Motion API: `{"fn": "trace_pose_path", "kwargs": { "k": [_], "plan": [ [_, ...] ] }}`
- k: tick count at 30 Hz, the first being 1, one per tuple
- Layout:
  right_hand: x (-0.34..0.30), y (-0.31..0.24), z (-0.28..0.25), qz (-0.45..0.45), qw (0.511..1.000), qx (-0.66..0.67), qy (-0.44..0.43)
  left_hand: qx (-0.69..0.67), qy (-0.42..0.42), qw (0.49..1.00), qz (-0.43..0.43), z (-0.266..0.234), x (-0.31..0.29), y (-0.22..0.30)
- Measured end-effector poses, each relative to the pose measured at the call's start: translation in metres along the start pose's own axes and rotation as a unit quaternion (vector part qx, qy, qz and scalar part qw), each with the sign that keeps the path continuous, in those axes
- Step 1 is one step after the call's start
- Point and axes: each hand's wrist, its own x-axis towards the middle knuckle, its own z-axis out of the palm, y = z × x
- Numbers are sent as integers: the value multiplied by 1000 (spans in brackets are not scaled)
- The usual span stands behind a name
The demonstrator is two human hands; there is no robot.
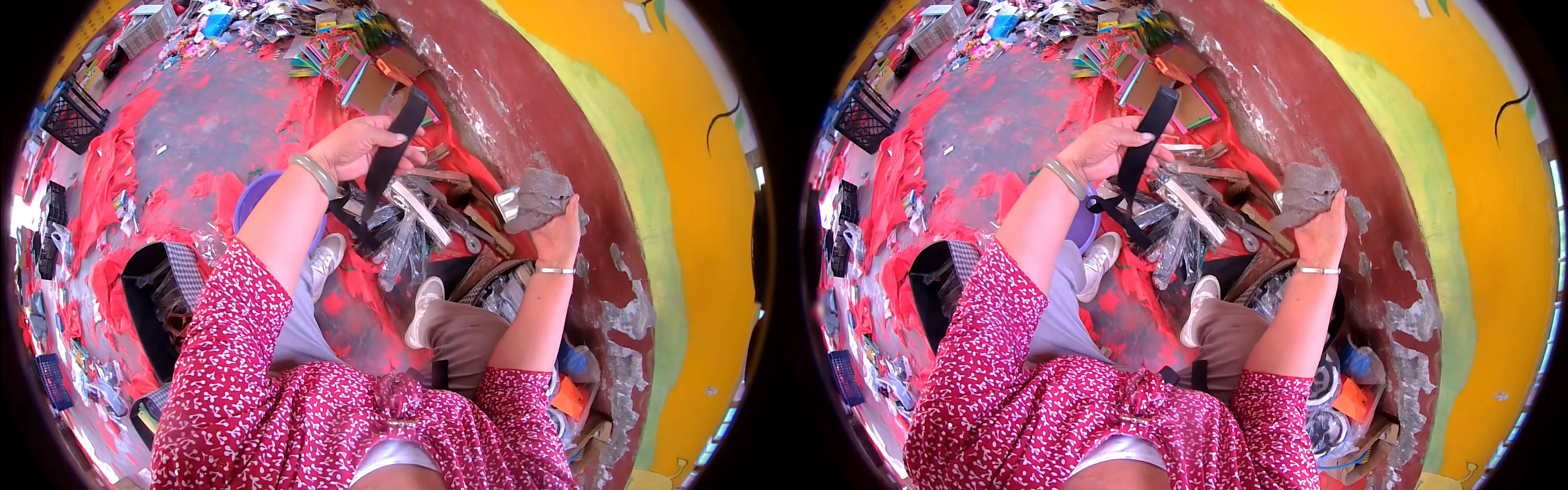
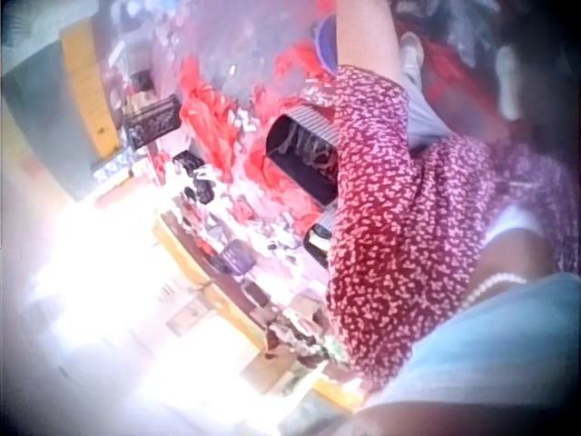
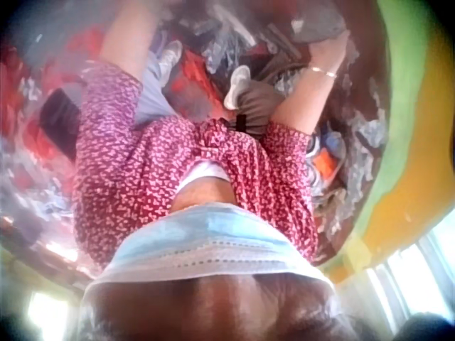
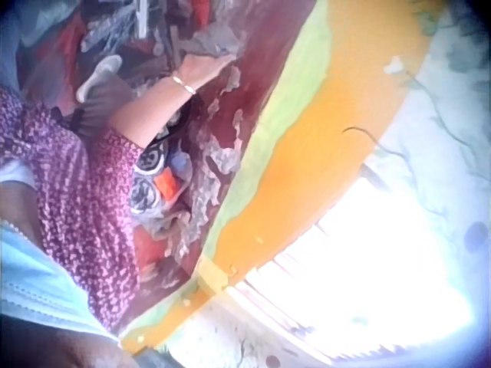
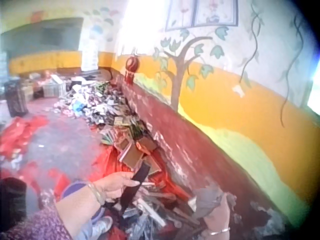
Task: The person picks up metal parts and a black strap from a pile on a red tarp, wipes them with a grey cloth, and places them into black containers.
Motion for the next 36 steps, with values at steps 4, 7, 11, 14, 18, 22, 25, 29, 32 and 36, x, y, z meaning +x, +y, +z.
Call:
{"fn": "trace_pose_path", "kwargs": {
  "k": [4, 7, 11, 14, 18, 22, 25, 29, 32, 36],
  "plan": [
    [-8, 23, 40, 2, 998, 46, -38, -41, -3, 998, 48, 16, 5, -4],
    [-15, 36, 67, -17, 990, 106, -96, -19, -5, 998, 60, 31, 8, -10],
    [5, 80, 63, 44, 913, 219, -341, -8, 24, 994, 106, 49, 21, -30],
    [-17, 108, 114, -63, 984, -53, -159, 338, 148, 897, 245, 57, 28, -45],
    [-12, 109, 105, -90, 990, -27, -103, 452, 112, 842, 270, 71, 21, -36],
    [-11, 108, 87, 36, 985, 87, -143, 404, 89, 860, 298, 76, 23, -40],
    [-16, 102, 92, 72, 981, 82, -160, 370, 48, 879, 296, 71, 25, -39],
    [-23, 108, 105, -115, 993, -14, -7, 441, 10, 862, 250, 74, 29, -48],
    [-18, 109, 102, -152, 986, -30, 68, 425, 10, 866, 264, 69, 41, -65],
    [-17, 102, 101, -123, 982, -66, 126, 459, 26, 868, 187, 73, 36, -63]
  ]
}}
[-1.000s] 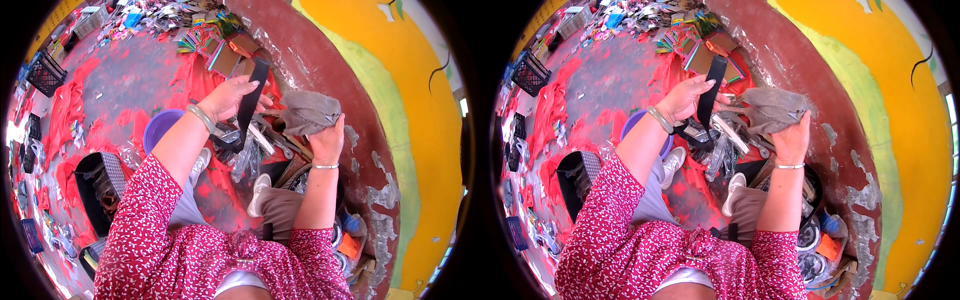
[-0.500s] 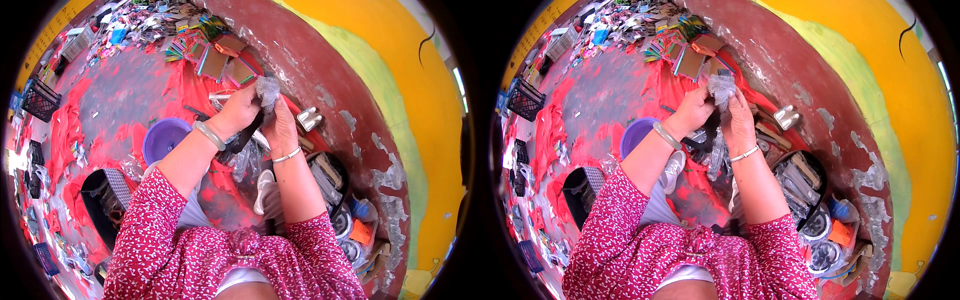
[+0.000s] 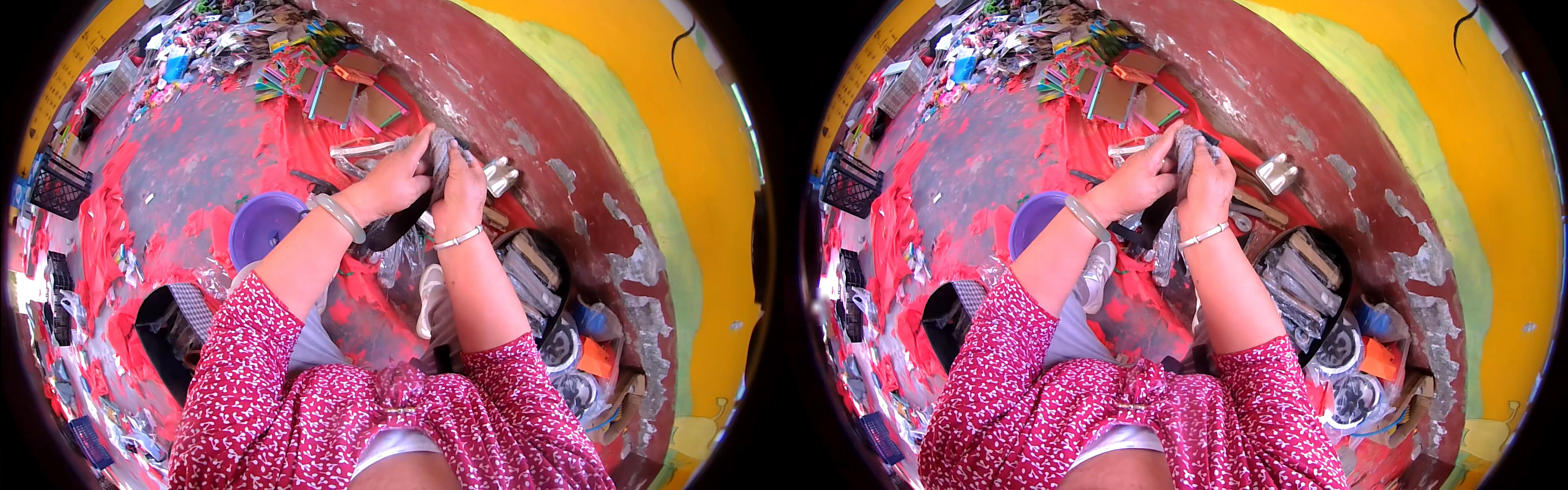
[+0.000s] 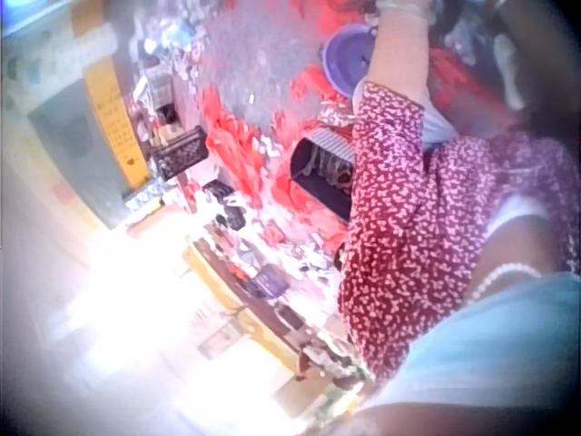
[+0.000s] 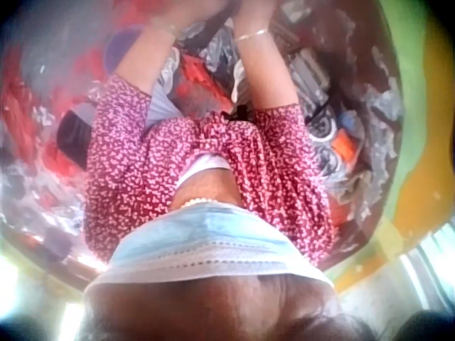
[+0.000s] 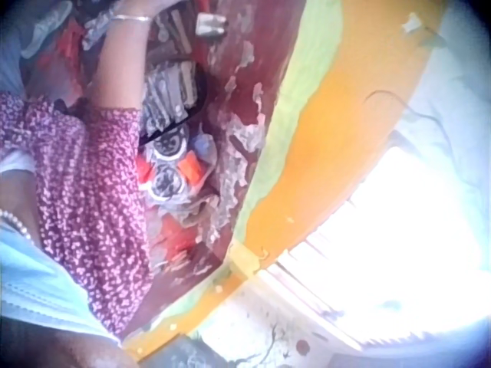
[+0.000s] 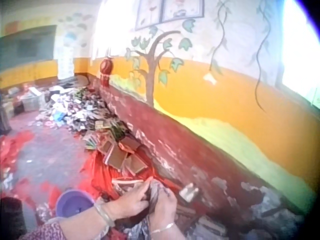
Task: The person picks up metal parts and a black strap from a pile on a red tarp, wipes them with a grey cloth, and places them into black containers.
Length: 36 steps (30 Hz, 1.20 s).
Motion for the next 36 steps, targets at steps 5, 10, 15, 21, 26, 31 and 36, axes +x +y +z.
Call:
{"fn": "trace_pose_path", "kwargs": {
  "k": [5, 10, 15, 21, 26, 31, 36],
  "plan": [
    [10, -11, -5, 30, 999, -7, -21, -26, -11, 999, -39, -4, -1, 14],
    [36, -2, -29, 188, 945, 234, -132, -168, 74, 983, 6, -13, -3, 18],
    [29, -25, -20, 139, 945, 232, -185, -240, 110, 964, -7, -28, 2, 13],
    [10, 3, -7, 151, 967, 43, -202, -58, 97, 989, 92, -12, 3, -13],
    [16, -15, -12, 64, 978, -10, -198, -83, 118, 983, -117, -56, -2, 31],
    [11, -3, -4, 1, 954, -134, -269, -70, 142, 985, 72, -49, 5, 13],
    [2, -6, 1, 65, 929, -193, -308, -259, 42, 960, -94, -37, 1, 20]
  ]
}}
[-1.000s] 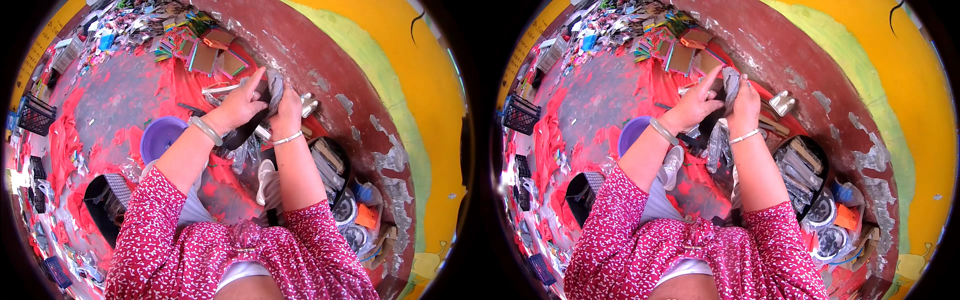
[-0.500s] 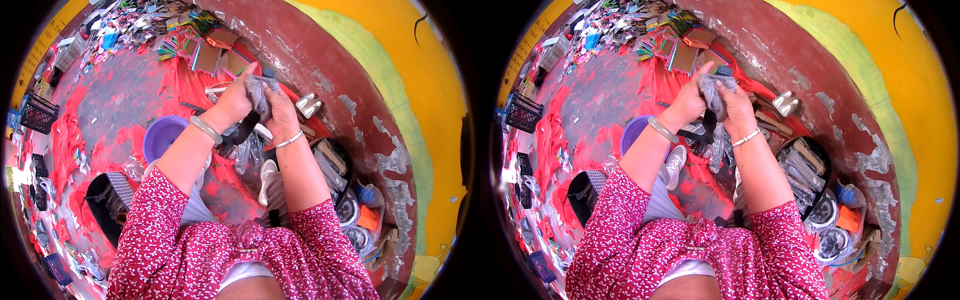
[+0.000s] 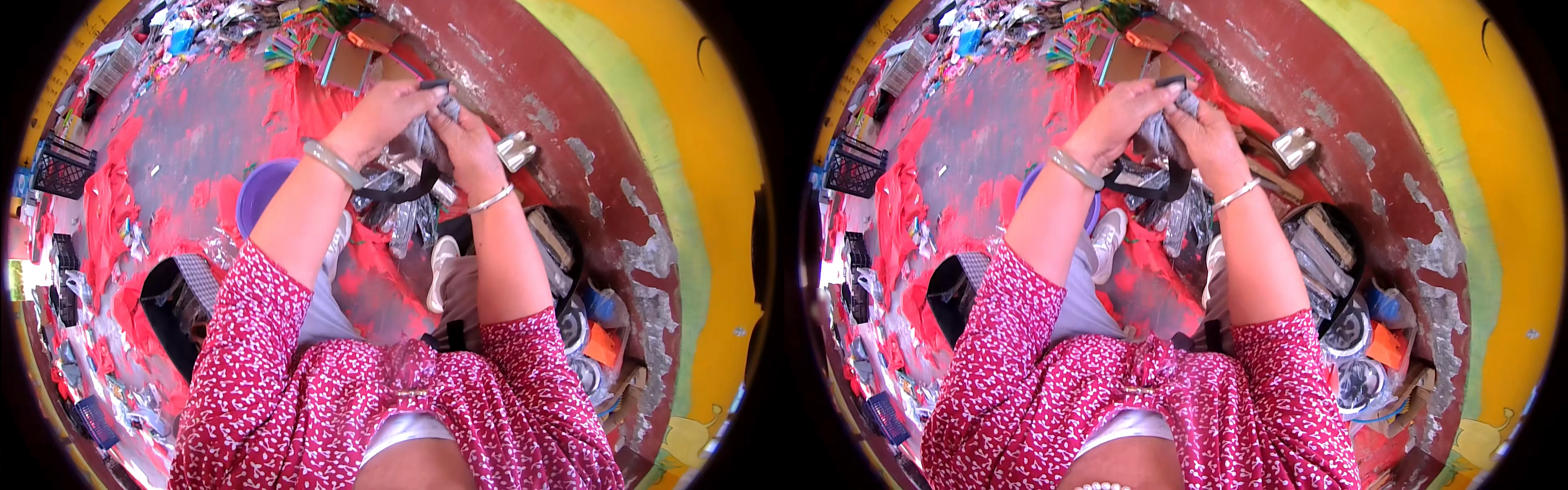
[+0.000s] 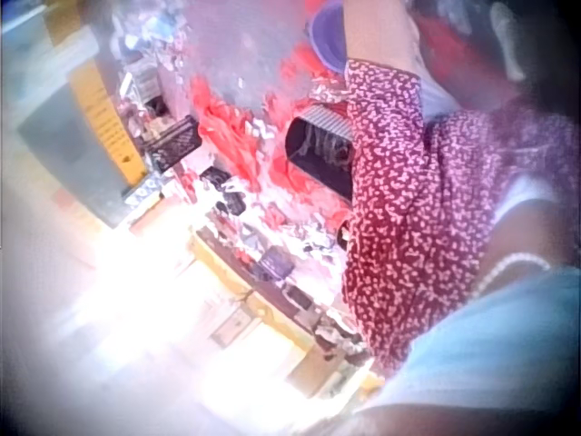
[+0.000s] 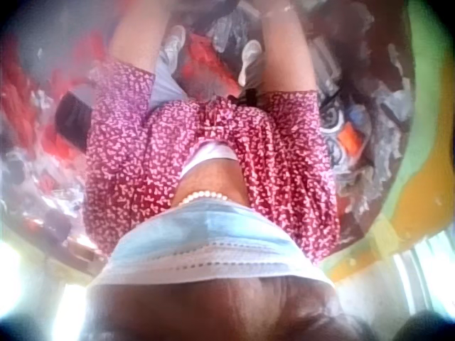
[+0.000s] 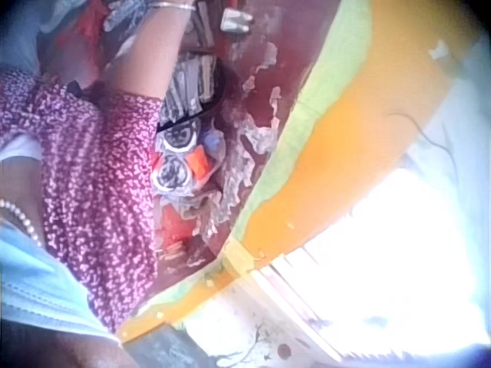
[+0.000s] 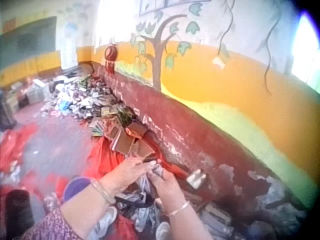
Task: The person picks up metal parts and a black strap from a pile on a red tarp, wipes them with a grey cloth, and places them into black containers.
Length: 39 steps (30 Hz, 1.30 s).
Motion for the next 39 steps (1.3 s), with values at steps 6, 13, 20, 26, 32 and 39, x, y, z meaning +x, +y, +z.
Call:
{"fn": "trace_pose_path", "kwargs": {
  "k": [6, 13, 20, 26, 32, 39],
  "plan": [
    [7, 0, -3, 34, 994, 99, -22, -91, 13, 995, 37, -2, -1, 6],
    [12, 2, 2, 99, 982, 160, -26, -141, 93, 985, 23, -4, 0, 9],
    [5, 4, 3, 115, 979, 167, -22, -135, 113, 984, 32, -2, 0, 5],
    [-6, 6, 11, 139, 977, 154, -41, -90, 151, 982, 63, -8, -5, 14],
    [-19, 11, 26, 139, 981, 119, -68, -156, 226, 950, 150, -39, 4, 25],
    [-40, 12, 12, 206, 972, 56, -102, -113, 257, 945, 166, -69, 7, 28]
  ]
}}
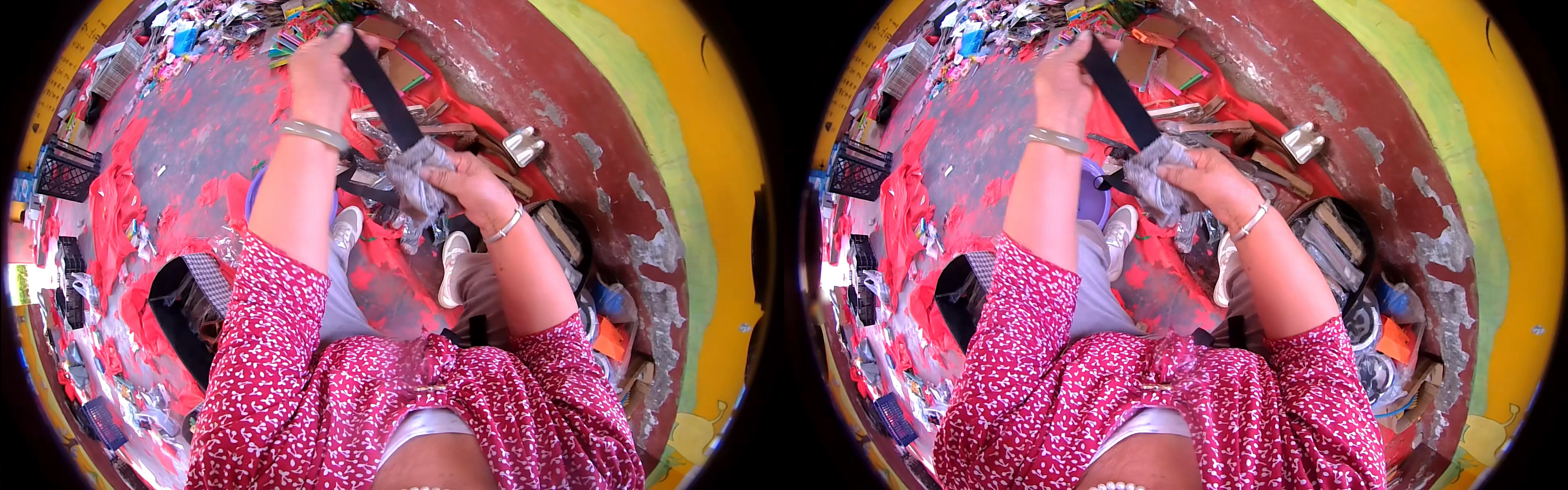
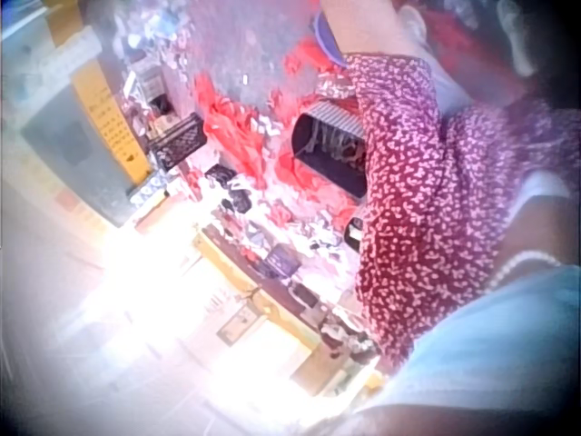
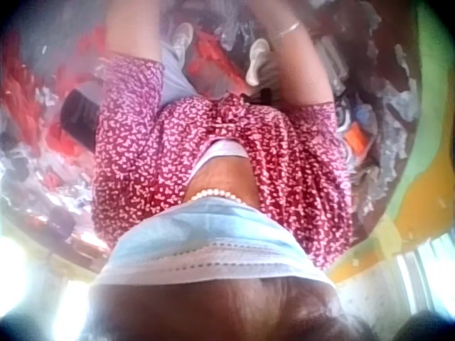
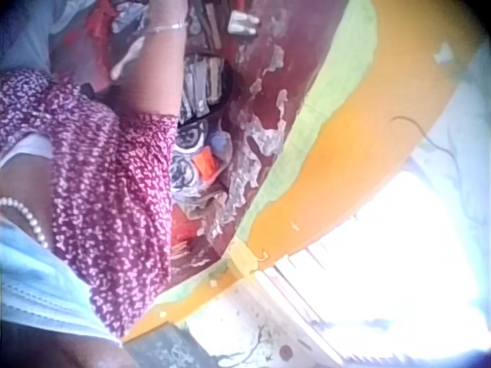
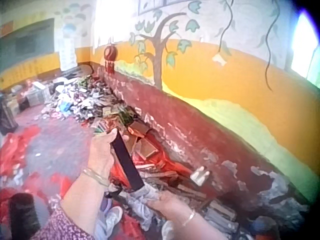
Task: The person picks up metal parts and a black strap from a pile on a red tarp, wipes them with a grey cloth, and places them into black containers.
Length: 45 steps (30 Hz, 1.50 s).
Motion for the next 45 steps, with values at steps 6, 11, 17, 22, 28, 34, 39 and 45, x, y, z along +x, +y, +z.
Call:
{"fn": "trace_pose_path", "kwargs": {
  "k": [6, 11, 17, 22, 28, 34, 39, 45],
  "plan": [
    [-27, 9, -8, 38, 997, -65, -13, -114, 87, 989, 38, -30, 19, 5],
    [-41, -3, -17, 68, 992, -103, -35, -137, 179, 973, 44, -74, 38, 0],
    [-15, -2, -34, -59, 996, 5, 70, -105, 192, 971, -92, -66, 36, -29],
    [22, -10, -48, -138, 974, 108, 145, -75, 45, 898, -432, -31, 7, -65],
    [49, -7, -48, -108, 982, 100, 115, -79, -176, 879, -436, 29, -41, -63],
    [46, -9, -30, -94, 983, 149, 49, -179, -198, 862, -431, 24, -38, -62],
    [51, -6, -23, -122, 983, 109, 81, -221, -237, 831, -452, 25, -39, -54],
    [51, -10, -24, -69, 990, 80, 94, -125, -179, 922, -320, 33, -39, -61]
  ]
}}
